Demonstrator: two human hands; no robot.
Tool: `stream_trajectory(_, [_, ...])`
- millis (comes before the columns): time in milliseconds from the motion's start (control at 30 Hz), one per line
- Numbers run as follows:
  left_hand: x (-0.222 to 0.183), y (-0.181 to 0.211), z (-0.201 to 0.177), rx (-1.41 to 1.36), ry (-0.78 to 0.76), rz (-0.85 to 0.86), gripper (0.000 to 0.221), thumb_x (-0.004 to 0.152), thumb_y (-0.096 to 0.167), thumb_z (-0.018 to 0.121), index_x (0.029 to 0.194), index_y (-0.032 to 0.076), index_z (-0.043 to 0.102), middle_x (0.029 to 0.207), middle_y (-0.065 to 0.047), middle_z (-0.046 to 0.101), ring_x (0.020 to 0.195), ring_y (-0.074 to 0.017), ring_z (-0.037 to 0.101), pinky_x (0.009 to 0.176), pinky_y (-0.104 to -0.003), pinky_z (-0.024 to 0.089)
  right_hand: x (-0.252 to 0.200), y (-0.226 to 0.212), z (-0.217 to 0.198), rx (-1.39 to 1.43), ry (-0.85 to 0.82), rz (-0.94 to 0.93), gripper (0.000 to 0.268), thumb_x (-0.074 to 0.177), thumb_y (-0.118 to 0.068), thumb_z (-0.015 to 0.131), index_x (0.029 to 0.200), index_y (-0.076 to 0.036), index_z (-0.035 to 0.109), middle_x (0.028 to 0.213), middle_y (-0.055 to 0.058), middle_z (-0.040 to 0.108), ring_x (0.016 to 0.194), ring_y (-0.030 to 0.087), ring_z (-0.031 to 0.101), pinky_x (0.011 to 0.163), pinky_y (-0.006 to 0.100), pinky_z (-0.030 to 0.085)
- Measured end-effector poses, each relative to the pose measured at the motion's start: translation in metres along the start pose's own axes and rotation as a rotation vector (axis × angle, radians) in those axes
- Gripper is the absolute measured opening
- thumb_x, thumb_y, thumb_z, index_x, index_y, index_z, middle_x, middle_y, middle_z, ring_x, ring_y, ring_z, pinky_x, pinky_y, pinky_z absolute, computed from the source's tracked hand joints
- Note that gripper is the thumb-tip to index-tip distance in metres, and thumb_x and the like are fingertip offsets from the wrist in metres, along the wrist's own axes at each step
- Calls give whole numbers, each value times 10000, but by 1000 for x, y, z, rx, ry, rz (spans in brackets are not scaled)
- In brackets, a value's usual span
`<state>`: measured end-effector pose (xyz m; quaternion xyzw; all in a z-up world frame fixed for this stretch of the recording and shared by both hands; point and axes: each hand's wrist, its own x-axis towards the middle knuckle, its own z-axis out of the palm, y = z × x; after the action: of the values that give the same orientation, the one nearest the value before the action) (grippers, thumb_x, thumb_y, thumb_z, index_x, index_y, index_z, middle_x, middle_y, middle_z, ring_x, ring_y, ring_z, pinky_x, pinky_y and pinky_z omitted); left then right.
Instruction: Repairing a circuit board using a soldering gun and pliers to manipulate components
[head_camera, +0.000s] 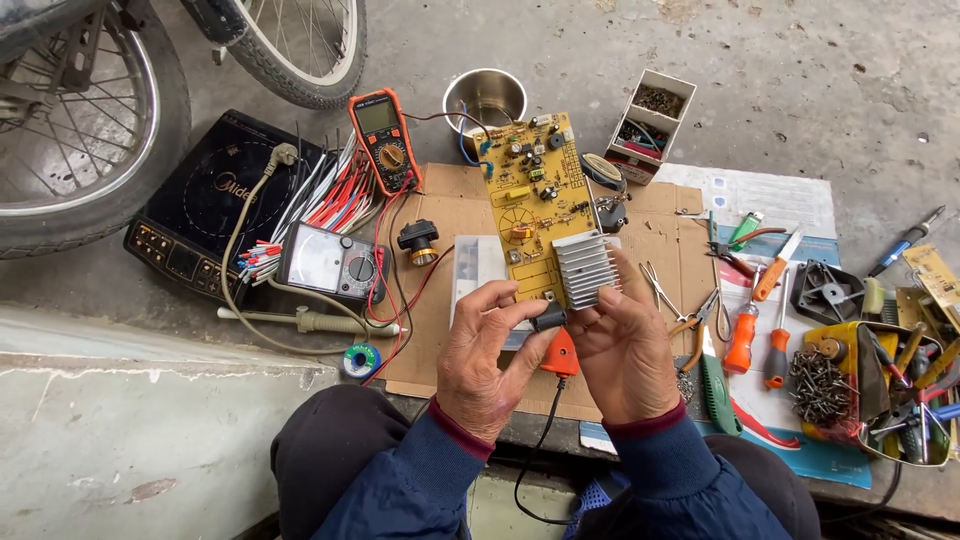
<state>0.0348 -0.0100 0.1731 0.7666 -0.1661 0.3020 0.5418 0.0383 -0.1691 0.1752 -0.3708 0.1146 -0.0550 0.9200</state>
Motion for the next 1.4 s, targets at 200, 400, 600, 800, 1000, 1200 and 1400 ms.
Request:
stream_trajectory(200, [-7, -12, -1, 24, 3, -53, 352, 850, 206, 985, 1156, 132, 828, 1219, -83, 699, 1061, -266, 786, 906, -423, 703, 2, 11, -12, -10, -17, 18, 607, 960, -98, 661, 1553, -80, 536, 1265, 177, 739, 1014, 240, 790, 940, 384, 631])
stream_trajectory(400, [-5, -10, -6, -20, 12, -93, 468, 794, 248, 1025, 1181, 140, 784, 1226, -97, 716, 1072, -292, 802, 935, -382, 691, 2, 13, -22, 53, -66, 47, 626, 954, -78, 612, 1570, -52, 502, 1282, 200, 718, 1035, 285, 801, 981, 440, 652])
stream_trajectory(600, [-10, -11, -1, -111, 19, -103, 507, 761, 262, 1045, 1171, 122, 782, 1132, -105, 756, 993, -272, 817, 888, -375, 700, -1, 17, -26, 64, -113, 57, 693, 932, -71, 573, 1617, -59, 465, 1361, 207, 685, 1097, 294, 786, 1040, 491, 629])
stream_trajectory(800, [-18, -14, -3, -247, 13, -276, 735, 727, 286, 1072, 1337, 97, 707, 1110, -163, 807, 1028, -264, 812, 900, -409, 695, -4, 13, -15, 103, -124, 61, 732, 907, -20, 553, 1634, -69, 482, 1399, 194, 680, 1100, 287, 783, 1001, 466, 647])
stream_trajectory(1000, [-17, -10, -6, -594, -104, -770, 990, 843, 366, 971, 1589, -10, 440, 1159, -230, 745, 1056, -258, 704, 948, -398, 648, -4, 22, -16, 80, -101, 76, 710, 899, -42, 574, 1605, -101, 525, 1402, 164, 703, 1111, 277, 776, 998, 450, 643])
stream_trajectory(1200, [-21, -23, -5, -702, -52, -970, 424, 841, 192, 1000, 1131, 7, 753, 908, -159, 809, 833, -162, 804, 793, -313, 712, 1, 30, -23, -7, 2, 112, 687, 907, -44, 554, 1591, -94, 512, 1389, 152, 680, 1170, 281, 736, 1088, 460, 595])
stream_trajectory(1400, [-24, -29, -1, -766, -46, -975, 432, 860, 142, 978, 1164, -36, 727, 931, -200, 813, 870, -231, 840, 794, -362, 739, -2, 25, -13, -10, 26, 124, 688, 909, -42, 547, 1593, -85, 489, 1398, 162, 665, 1208, 294, 724, 1121, 477, 581])
